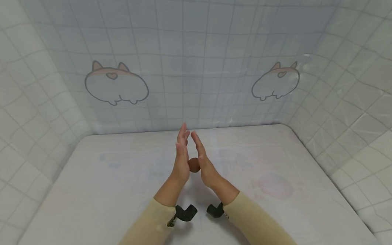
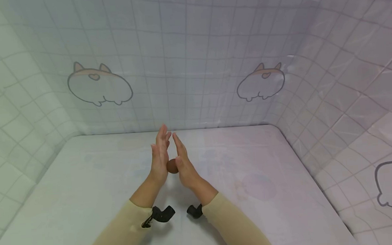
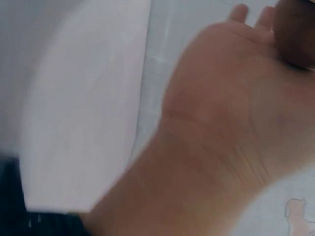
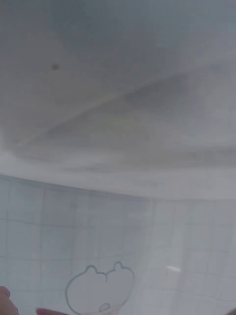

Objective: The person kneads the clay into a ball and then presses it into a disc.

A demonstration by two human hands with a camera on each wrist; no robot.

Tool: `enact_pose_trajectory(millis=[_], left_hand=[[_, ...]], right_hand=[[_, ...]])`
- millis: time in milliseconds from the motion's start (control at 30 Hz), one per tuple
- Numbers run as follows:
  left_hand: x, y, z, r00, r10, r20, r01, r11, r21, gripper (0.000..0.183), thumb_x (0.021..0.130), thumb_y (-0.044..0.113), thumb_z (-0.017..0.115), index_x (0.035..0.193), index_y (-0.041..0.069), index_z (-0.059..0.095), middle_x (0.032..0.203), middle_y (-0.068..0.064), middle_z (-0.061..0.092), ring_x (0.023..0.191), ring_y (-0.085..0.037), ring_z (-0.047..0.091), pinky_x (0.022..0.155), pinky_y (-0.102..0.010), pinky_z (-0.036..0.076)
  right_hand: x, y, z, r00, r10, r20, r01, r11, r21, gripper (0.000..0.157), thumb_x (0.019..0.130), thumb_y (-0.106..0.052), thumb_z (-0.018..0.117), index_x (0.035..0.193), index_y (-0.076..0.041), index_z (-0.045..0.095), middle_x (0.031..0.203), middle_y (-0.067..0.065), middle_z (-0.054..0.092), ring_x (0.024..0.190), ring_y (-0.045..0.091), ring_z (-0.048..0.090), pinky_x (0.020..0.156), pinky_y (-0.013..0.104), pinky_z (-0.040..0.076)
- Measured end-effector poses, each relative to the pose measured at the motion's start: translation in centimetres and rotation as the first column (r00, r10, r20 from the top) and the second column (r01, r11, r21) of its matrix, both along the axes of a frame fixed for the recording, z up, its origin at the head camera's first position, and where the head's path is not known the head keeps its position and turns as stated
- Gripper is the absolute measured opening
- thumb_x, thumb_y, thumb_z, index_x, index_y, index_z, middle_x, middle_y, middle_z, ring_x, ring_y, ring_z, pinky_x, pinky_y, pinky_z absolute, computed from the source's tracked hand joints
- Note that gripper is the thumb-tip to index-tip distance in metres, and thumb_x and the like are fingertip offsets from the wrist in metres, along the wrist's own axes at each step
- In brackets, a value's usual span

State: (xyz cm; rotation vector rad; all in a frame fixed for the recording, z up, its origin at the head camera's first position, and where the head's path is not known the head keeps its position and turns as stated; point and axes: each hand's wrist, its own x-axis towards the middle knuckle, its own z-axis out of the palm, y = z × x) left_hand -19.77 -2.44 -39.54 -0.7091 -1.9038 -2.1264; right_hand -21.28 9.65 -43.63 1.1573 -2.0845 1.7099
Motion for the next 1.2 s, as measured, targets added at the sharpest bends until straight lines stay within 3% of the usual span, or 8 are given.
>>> enact_pose_trajectory(millis=[233,500,700,1000,1200], left_hand=[[-0.9,-0.2,-0.5,0.998,0.061,0.025,-0.059,0.994,-0.087,0.098,0.085,0.089,0.013,0.162,0.027,0.005,0.166,-0.003,0.008,0.152,-0.028,0.010,0.112,-0.070,0.004],[-1.4,-0.3,-2.2,0.998,0.042,0.054,-0.030,0.980,-0.196,0.094,0.091,0.083,0.009,0.162,0.022,0.003,0.167,0.002,0.001,0.153,-0.022,0.002,0.117,-0.062,0.007],[-1.2,-0.2,-2.8,0.998,0.043,0.053,-0.025,0.952,-0.305,0.092,0.093,0.079,0.005,0.162,0.018,0.003,0.168,-0.003,0.000,0.153,-0.029,0.003,0.115,-0.066,0.008],[-0.4,0.2,-4.0,0.992,0.004,0.124,0.039,0.938,-0.343,0.085,0.095,0.075,0.000,0.162,0.023,0.003,0.168,-0.007,-0.001,0.152,-0.036,0.006,0.111,-0.073,0.010],[0.3,0.5,-4.4,0.981,-0.073,0.182,0.122,0.955,-0.271,0.086,0.094,0.075,-0.002,0.162,0.022,0.001,0.168,-0.006,0.000,0.151,-0.038,0.009,0.110,-0.073,0.010]], right_hand=[[1.0,-0.4,0.5,0.997,0.071,-0.043,-0.074,0.995,-0.065,0.090,0.098,-0.072,0.005,0.160,-0.009,-0.006,0.167,0.013,-0.001,0.154,0.028,0.000,0.121,0.052,0.008],[1.6,-0.4,1.3,0.997,0.035,-0.066,-0.043,0.990,-0.131,0.089,0.098,-0.073,0.005,0.161,-0.011,-0.006,0.166,0.017,0.002,0.154,0.029,0.000,0.121,0.049,0.005],[1.5,-0.1,1.9,0.998,0.010,-0.056,-0.018,0.987,-0.157,0.091,0.097,-0.075,0.007,0.161,-0.011,-0.004,0.166,0.017,0.004,0.153,0.028,0.002,0.120,0.054,0.006],[0.7,0.4,2.5,0.997,-0.081,-0.011,0.079,0.989,-0.123,0.091,0.096,-0.076,0.007,0.162,-0.014,-0.003,0.168,0.007,0.005,0.153,0.024,0.002,0.116,0.064,0.002],[0.0,0.8,2.8,0.990,-0.141,-0.006,0.141,0.988,-0.060,0.095,0.094,-0.079,0.008,0.162,-0.014,-0.001,0.168,0.005,0.004,0.153,0.023,0.001,0.115,0.067,0.005]])
